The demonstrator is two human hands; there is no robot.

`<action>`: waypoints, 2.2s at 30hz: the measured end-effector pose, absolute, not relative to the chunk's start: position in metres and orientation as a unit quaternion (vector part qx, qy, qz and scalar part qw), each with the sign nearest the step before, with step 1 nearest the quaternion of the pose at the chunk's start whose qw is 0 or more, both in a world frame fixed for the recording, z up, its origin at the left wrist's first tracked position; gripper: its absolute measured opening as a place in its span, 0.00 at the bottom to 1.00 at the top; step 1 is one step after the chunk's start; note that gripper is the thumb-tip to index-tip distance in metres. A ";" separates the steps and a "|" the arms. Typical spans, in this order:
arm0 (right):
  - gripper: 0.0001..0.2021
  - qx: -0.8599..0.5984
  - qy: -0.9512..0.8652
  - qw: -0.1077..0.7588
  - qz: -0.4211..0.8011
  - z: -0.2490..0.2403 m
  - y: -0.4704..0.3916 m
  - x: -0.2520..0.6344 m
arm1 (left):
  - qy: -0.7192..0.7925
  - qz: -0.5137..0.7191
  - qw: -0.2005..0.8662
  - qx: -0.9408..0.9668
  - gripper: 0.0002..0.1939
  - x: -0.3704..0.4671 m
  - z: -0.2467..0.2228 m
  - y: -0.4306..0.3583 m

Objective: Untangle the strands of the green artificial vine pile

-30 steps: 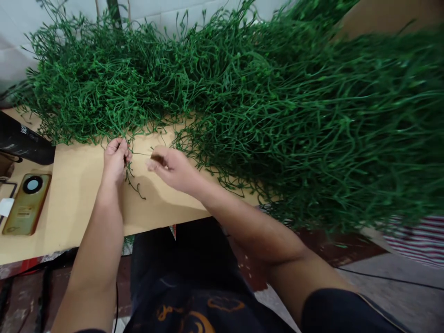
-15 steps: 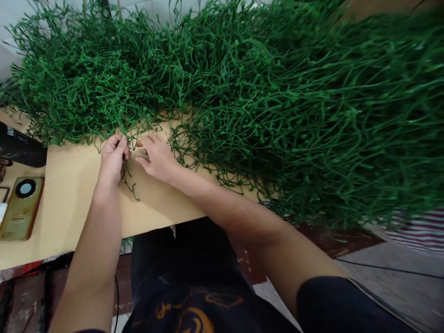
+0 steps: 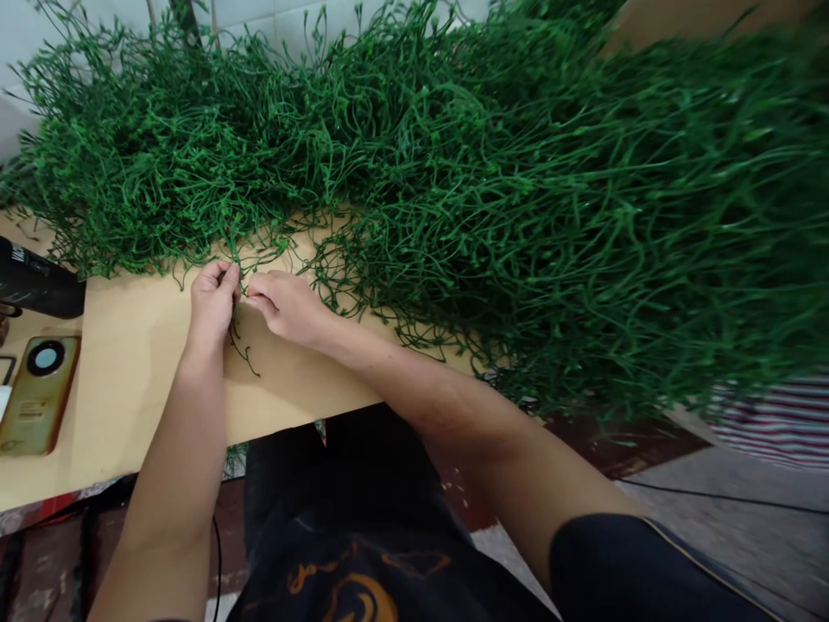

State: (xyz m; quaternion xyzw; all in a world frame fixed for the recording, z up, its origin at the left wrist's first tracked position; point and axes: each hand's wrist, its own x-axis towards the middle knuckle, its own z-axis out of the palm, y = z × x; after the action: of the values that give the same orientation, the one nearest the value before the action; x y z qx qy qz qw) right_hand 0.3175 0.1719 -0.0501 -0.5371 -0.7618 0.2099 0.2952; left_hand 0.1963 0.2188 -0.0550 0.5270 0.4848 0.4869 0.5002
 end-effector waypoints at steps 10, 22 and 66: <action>0.08 -0.216 -0.934 0.201 0.201 -0.026 0.106 0.295 | 0.544 0.584 0.442 0.409 0.13 0.186 -0.059 0.234; 0.11 -0.618 -0.707 0.336 -0.073 0.013 0.121 0.412 | 0.466 0.446 0.395 0.654 0.06 0.194 -0.065 0.219; 0.14 -0.473 -0.825 0.257 0.176 -0.020 0.131 0.347 | 0.557 0.366 0.252 0.701 0.07 0.196 -0.073 0.224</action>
State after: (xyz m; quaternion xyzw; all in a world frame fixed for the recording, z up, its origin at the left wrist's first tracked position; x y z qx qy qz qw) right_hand 0.3473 0.1314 -0.0202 -0.4726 -0.8246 0.1755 0.2568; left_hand 0.1955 0.2237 -0.0733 0.7014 0.5571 0.3661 0.2524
